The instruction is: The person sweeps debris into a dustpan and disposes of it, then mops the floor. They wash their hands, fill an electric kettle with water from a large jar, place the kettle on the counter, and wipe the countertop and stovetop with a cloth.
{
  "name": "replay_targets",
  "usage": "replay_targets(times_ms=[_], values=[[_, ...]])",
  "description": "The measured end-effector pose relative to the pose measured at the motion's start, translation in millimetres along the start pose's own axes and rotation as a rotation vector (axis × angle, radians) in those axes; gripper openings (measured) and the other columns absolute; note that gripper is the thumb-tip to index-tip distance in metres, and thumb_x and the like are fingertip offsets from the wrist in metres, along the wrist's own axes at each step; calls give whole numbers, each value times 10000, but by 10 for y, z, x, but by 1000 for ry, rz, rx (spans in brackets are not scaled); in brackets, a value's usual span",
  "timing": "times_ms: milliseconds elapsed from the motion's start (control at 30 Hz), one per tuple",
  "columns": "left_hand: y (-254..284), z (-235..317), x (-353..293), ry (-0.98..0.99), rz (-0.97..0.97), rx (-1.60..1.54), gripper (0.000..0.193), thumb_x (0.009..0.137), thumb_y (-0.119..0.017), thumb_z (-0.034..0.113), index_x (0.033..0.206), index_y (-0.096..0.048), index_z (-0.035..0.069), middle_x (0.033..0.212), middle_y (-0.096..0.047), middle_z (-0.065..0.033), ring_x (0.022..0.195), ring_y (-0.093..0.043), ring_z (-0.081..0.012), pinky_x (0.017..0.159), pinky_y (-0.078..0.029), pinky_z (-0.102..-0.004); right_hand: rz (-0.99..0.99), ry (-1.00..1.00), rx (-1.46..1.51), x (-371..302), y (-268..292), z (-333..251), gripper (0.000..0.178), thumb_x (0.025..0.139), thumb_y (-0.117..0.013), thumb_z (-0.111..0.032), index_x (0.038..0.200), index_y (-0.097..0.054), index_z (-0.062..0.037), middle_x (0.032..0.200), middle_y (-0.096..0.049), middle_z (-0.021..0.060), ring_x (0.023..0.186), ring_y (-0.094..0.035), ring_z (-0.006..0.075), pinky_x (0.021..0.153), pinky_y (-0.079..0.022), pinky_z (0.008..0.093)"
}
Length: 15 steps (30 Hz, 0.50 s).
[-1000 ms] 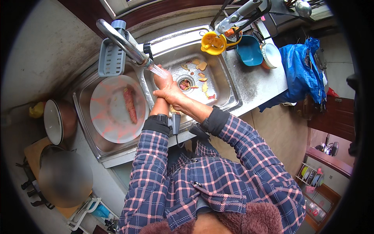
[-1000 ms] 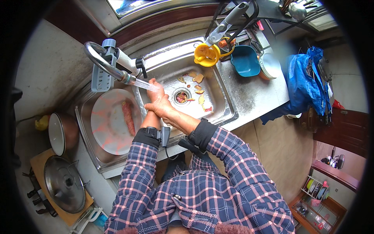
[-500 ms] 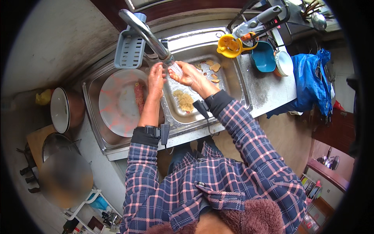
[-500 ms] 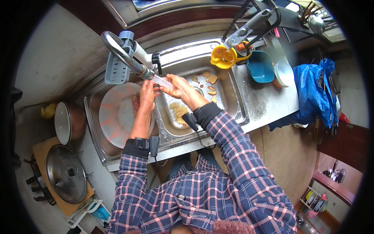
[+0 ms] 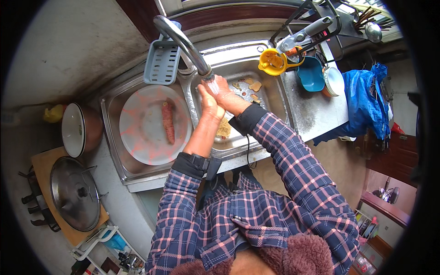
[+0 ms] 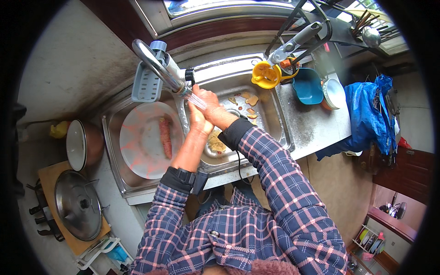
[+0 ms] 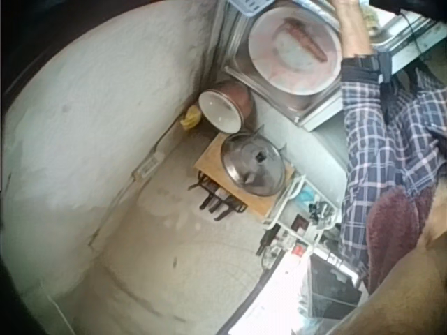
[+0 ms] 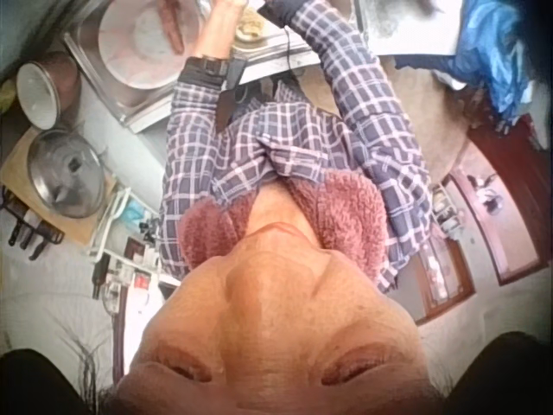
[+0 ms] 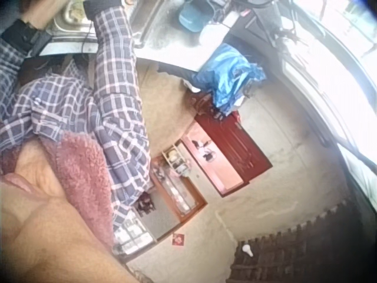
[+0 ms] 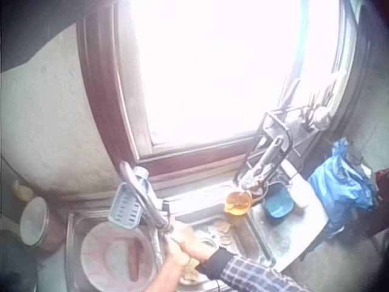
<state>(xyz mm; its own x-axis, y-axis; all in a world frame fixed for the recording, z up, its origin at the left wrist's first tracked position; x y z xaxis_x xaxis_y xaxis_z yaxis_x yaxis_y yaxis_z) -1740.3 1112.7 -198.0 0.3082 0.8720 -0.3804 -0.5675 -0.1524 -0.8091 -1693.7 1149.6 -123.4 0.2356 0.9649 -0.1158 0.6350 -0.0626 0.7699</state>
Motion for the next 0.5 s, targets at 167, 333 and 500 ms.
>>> replay_targets(times_ms=[167, 333, 500], values=[[-249, 284, -151, -292, 195, 876, 768, 665, -799, 166, 1301, -387, 38, 1186, -490, -102, 1093, -508, -230, 926, -441, -337, -222, 318, -578, -24, -336, -14, 434, 824, -537, -280, 1233, -479, -147, 1138, -591, 174, 1072, -554, 341, 838, -484, 428], [-28, 239, 175, -84, 220, 1283, 787, 644, -796, 193, 1262, -336, 33, 1045, -567, -177, 883, -580, -292, 827, -466, -392, -193, 668, -755, -475, -514, 89, 427, 848, -505, -224, 1256, -461, -103, 1203, -548, 189, 1171, -479, 359, 942, -427, 409], [258, 125, 280, 77, 218, 554, 219, 818, -681, 230, 818, -567, 43, 696, -532, -33, 580, -520, -165, 530, -428, -296, -208, 731, -12, -763, -110, -87, 270, 815, -493, -104, 1052, -593, -20, 1139, -576, 210, 1111, -516, 349, 947, -402, 424]])
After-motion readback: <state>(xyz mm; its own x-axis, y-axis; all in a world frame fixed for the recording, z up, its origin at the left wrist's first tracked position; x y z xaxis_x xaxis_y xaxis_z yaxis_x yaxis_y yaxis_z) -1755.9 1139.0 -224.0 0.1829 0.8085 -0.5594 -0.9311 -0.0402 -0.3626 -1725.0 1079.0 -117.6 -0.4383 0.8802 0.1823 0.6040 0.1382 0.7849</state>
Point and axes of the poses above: each hand's wrist, its own x-axis towards the middle knuckle, its own y-axis out of the back of the hand, z = x × y, the point moved 9 cm from there along x, towards the middle knuckle
